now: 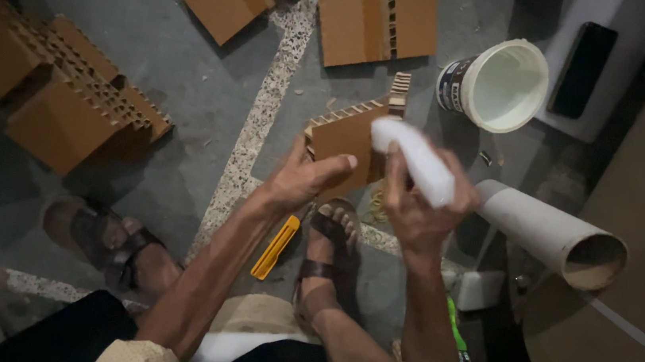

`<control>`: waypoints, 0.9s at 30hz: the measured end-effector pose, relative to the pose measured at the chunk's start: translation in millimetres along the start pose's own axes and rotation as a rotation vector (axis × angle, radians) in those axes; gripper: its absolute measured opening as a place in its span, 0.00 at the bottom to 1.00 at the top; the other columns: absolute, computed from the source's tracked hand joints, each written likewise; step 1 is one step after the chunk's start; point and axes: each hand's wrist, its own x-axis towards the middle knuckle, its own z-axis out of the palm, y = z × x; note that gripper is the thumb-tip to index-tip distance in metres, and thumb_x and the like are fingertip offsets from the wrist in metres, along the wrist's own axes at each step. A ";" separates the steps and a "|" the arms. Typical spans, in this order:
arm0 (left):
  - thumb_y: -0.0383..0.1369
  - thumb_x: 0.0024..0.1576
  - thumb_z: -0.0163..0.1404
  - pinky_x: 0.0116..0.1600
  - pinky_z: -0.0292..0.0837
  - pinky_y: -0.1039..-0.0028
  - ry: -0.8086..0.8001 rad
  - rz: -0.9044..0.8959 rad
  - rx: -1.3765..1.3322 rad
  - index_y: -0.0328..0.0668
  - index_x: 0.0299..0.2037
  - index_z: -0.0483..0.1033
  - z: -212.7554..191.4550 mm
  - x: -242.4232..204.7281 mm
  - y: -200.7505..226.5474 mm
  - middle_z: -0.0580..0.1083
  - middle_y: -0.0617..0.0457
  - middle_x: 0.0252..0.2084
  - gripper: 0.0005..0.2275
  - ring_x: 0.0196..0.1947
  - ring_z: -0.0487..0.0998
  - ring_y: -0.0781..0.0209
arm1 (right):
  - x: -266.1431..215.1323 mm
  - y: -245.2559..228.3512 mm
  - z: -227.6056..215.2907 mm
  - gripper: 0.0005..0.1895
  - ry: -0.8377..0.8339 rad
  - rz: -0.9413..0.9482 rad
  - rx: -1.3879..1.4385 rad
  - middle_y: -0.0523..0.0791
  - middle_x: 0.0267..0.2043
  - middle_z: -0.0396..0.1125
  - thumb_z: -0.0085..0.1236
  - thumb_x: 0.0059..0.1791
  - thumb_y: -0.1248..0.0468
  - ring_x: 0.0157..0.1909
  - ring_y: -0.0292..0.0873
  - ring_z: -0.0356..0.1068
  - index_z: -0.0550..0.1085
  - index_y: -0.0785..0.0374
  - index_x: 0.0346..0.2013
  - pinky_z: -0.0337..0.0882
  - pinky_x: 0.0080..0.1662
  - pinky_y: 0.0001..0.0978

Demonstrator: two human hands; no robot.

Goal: The person sits on the floor and assembles small cardboard pieces into a larger structure. They use a white cylindrical tool to apply adhesive to the edges of the cardboard pieces and press them together to form a stack.

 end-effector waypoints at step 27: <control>0.38 0.50 0.61 0.56 0.78 0.67 0.013 0.061 0.032 0.36 0.65 0.54 -16.6 5.0 -1.2 0.71 0.44 0.55 0.36 0.53 0.76 0.56 | 25.5 13.3 0.2 0.27 -0.008 -0.161 0.310 0.50 0.45 0.72 0.68 0.54 0.63 0.41 0.46 0.77 0.63 0.78 0.55 0.78 0.42 0.33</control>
